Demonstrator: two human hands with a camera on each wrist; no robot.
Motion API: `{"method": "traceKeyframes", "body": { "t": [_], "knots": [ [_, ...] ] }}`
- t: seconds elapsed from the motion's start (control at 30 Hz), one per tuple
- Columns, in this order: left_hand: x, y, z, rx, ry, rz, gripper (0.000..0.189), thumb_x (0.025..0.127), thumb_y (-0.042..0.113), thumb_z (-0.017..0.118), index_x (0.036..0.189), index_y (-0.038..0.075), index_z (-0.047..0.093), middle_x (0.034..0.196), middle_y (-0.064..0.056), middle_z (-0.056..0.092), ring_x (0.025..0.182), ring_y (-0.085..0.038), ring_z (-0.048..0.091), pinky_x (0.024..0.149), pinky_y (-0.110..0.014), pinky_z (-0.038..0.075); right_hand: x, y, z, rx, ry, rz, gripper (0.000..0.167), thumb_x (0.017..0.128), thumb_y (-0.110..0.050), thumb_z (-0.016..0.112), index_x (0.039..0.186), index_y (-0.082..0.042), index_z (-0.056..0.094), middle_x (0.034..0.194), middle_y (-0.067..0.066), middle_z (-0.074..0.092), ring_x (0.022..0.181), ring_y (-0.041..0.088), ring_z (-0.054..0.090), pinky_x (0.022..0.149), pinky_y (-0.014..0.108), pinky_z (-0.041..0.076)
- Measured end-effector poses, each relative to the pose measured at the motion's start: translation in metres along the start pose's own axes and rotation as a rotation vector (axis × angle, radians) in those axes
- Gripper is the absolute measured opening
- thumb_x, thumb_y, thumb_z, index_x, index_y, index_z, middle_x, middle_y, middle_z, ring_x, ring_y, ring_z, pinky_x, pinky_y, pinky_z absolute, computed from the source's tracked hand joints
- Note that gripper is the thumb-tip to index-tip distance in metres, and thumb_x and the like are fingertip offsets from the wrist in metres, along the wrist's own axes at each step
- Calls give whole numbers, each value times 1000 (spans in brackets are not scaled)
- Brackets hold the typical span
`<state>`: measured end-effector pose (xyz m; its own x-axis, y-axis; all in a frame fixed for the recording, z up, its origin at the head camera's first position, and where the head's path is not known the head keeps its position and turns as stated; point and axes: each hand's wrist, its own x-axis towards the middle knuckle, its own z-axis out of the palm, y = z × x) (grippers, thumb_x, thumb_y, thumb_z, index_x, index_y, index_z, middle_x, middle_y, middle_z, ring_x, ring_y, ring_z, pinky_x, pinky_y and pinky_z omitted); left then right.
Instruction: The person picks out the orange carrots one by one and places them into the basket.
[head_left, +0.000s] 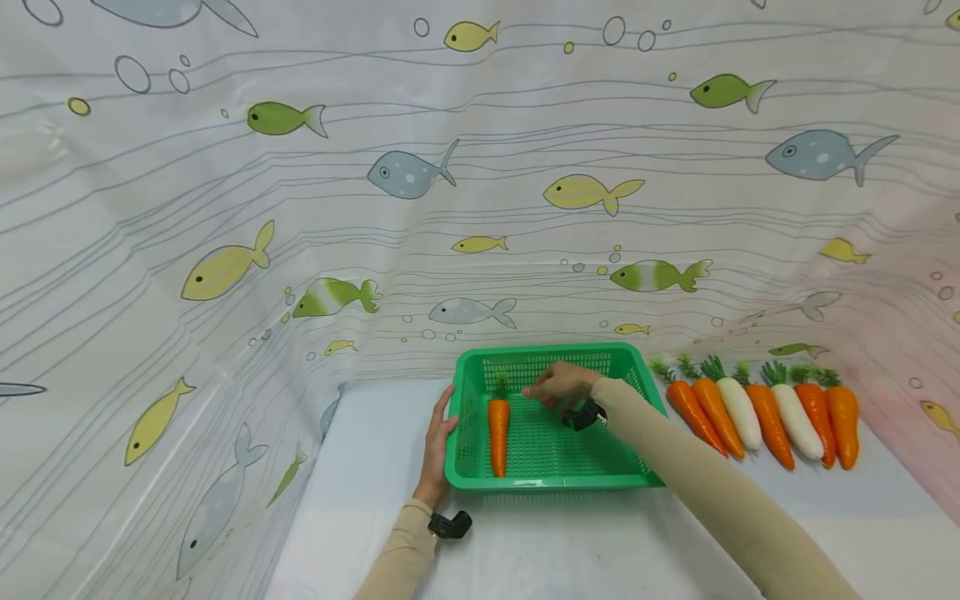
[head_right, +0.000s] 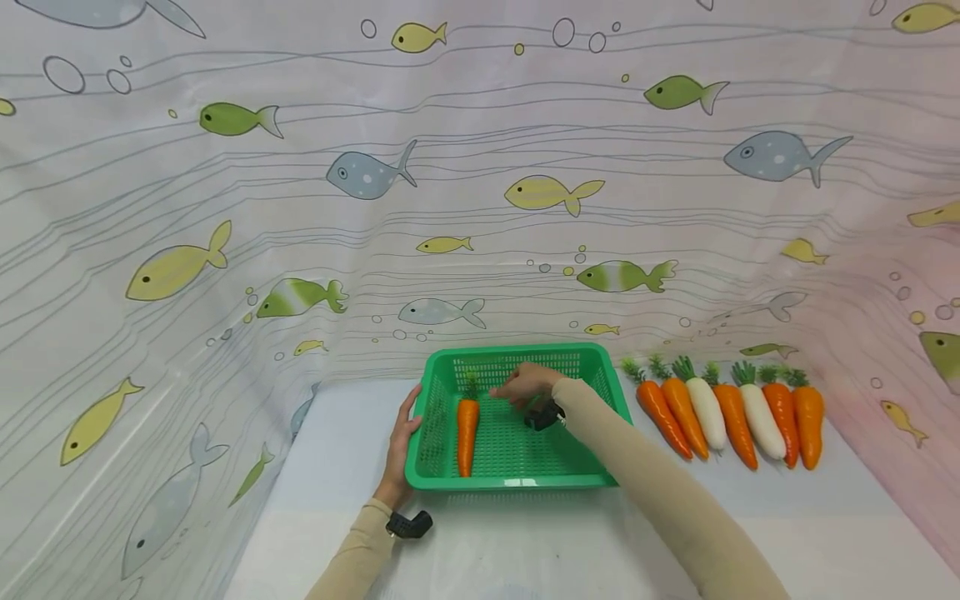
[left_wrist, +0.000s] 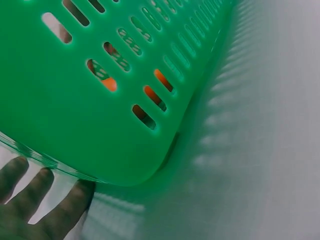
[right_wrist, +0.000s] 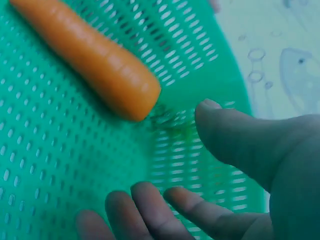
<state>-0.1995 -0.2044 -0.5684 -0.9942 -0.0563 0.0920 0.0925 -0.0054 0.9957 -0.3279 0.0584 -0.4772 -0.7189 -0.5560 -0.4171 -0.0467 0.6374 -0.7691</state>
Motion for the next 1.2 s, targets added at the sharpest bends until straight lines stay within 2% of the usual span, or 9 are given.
{"method": "traceKeyframes", "body": {
  "t": [0.13,0.3,0.43,0.57,0.67,0.87,1.07,1.2],
  "knots": [
    [0,-2,-1,-3,-2,7,58,112,26,27,169,35,24,177,-2,24,147,-38,43,110,-39,46,-11,-6,-11,30,-11,-53,59,104,-39,67,145,3,60,135,31,66,123,44,68,94,53,61],
    [1,-2,0,2,-2,11,59,111,26,28,169,36,25,178,1,21,153,-32,36,118,-45,35,-30,-9,-31,-28,21,-113,53,105,-36,65,144,1,61,132,25,69,113,37,73,90,50,63],
    [2,-2,1,-9,-7,18,58,112,25,29,169,36,25,178,2,19,156,-30,33,121,-47,31,-46,-1,-52,-73,62,-153,47,107,-33,64,141,-1,64,130,24,71,105,30,75,84,46,64],
    [2,-3,0,-3,4,20,58,112,25,29,169,35,25,178,1,20,153,-32,35,119,-46,34,-64,10,-74,-96,122,-172,45,107,-32,63,139,0,65,130,25,71,108,36,74,84,48,63],
    [1,-4,-1,3,11,17,58,111,25,29,169,35,26,178,1,20,154,-31,35,118,-45,33,-79,19,-88,-101,175,-165,45,108,-32,62,138,1,65,130,25,70,109,38,73,82,46,63],
    [-1,-3,-2,2,11,33,59,111,25,30,169,34,26,178,2,20,156,-29,31,120,-47,31,-100,45,-110,-107,268,-128,46,108,-33,61,135,4,66,123,22,74,104,31,73,77,39,61],
    [0,-2,0,-10,3,31,59,111,25,29,169,34,26,178,3,20,158,-28,29,121,-43,31,-114,73,-126,-92,306,-79,45,108,-30,61,134,7,66,124,25,72,103,27,71,77,38,61],
    [1,-3,-1,-10,-3,26,59,111,25,29,169,34,25,178,3,19,160,-27,26,122,-42,29,-119,91,-132,-89,323,-25,49,108,-32,60,136,7,64,127,26,69,107,32,71,77,36,61]
  ]
}}
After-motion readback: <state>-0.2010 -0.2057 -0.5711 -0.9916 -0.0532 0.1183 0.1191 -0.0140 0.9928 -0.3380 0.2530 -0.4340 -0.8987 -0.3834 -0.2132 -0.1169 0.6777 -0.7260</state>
